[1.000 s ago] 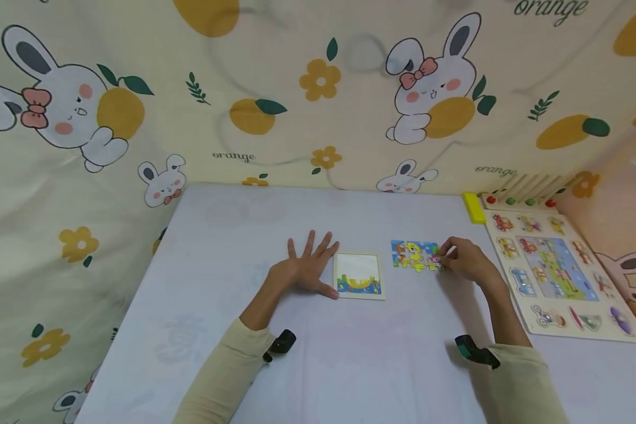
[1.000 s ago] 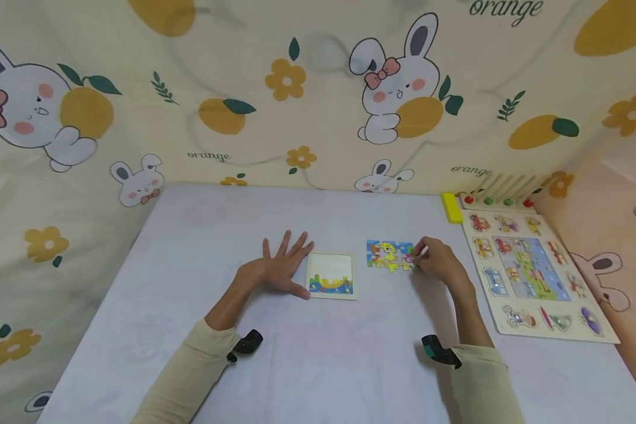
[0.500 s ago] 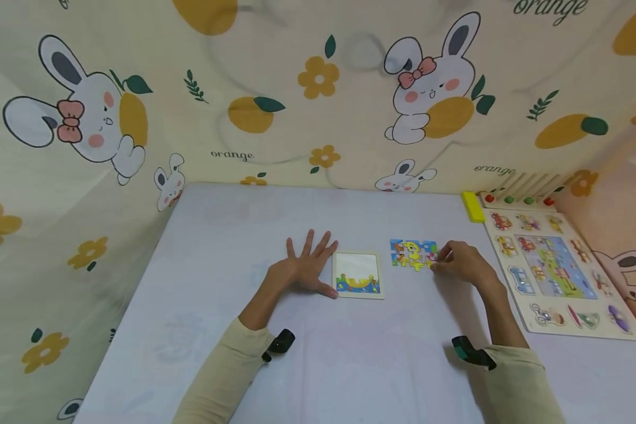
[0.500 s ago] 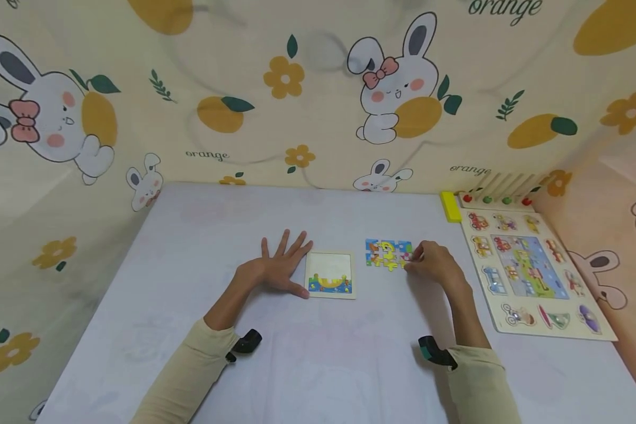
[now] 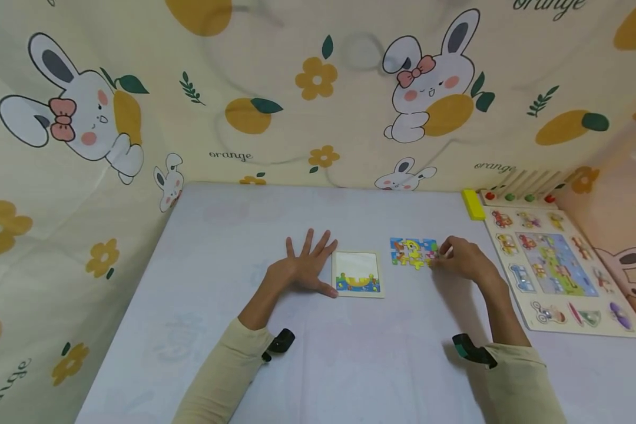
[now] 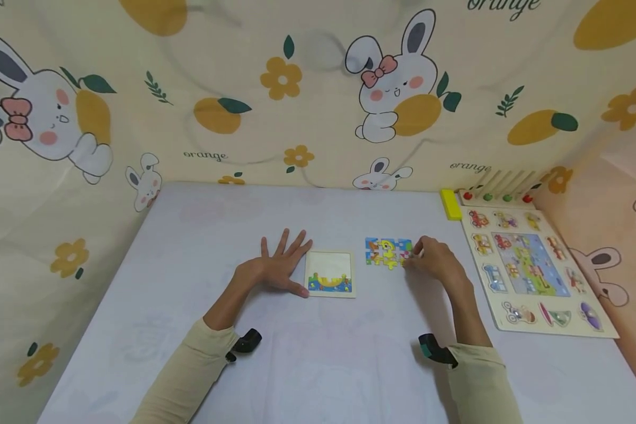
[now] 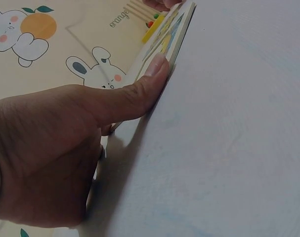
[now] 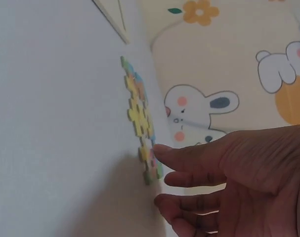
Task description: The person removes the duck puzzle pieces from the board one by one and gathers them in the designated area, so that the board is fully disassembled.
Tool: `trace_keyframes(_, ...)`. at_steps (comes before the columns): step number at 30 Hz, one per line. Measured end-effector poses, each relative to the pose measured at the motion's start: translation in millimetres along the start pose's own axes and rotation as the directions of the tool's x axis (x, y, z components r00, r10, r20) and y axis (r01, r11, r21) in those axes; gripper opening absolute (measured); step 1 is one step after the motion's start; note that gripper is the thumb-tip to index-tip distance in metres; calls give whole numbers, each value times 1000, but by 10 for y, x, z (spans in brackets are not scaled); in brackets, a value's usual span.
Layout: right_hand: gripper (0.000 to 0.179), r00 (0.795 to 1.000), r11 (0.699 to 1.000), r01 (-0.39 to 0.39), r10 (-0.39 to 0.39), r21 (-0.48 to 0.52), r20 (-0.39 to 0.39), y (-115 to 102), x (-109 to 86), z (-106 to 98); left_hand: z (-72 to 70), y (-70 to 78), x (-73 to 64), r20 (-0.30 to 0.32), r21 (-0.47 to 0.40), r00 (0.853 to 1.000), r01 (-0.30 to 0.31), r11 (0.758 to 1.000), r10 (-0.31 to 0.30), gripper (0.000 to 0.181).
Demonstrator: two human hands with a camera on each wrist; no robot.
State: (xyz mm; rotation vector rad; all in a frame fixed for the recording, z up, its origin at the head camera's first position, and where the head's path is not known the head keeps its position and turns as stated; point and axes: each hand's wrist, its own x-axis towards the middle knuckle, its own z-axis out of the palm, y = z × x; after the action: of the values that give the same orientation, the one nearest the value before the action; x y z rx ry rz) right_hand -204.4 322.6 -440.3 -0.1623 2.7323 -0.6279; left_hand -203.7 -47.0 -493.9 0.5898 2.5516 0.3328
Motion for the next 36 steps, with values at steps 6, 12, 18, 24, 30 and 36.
trace_keyframes(6, 40, 1000, 1000, -1, 1, -7, -5, -134, -28, -47, -70, 18, -69, 6, 29, 1000, 3, 1000, -3, 125)
trace_keyframes(12, 42, 999, 999, 35, -36, -14, -31, -282, -88, -95, -64, 23, -64, -3, 53, 1000, 4, 999, -4, 125)
trace_keyframes(18, 38, 992, 994, 107, -106, 0, -65, -498, -164, -67, -66, 14, -74, 1, 44, 1000, -1, 999, 1, 126)
trace_keyframes(24, 37, 985, 986, 166, -165, 13, -54, -775, -223, -48, -58, 15, -65, 2, 37, 1000, -3, 999, 3, 125)
trace_keyframes(30, 31, 970, 972, 235, -232, 29, -70, -985, -245, -23, -71, 21, -77, 1, 40, 1000, -7, 999, 7, 124)
trace_keyframes(36, 23, 955, 955, 295, -295, 14, -17, -1186, -162, 157, -73, 33, -74, -3, 33, 1000, -11, 999, 11, 123)
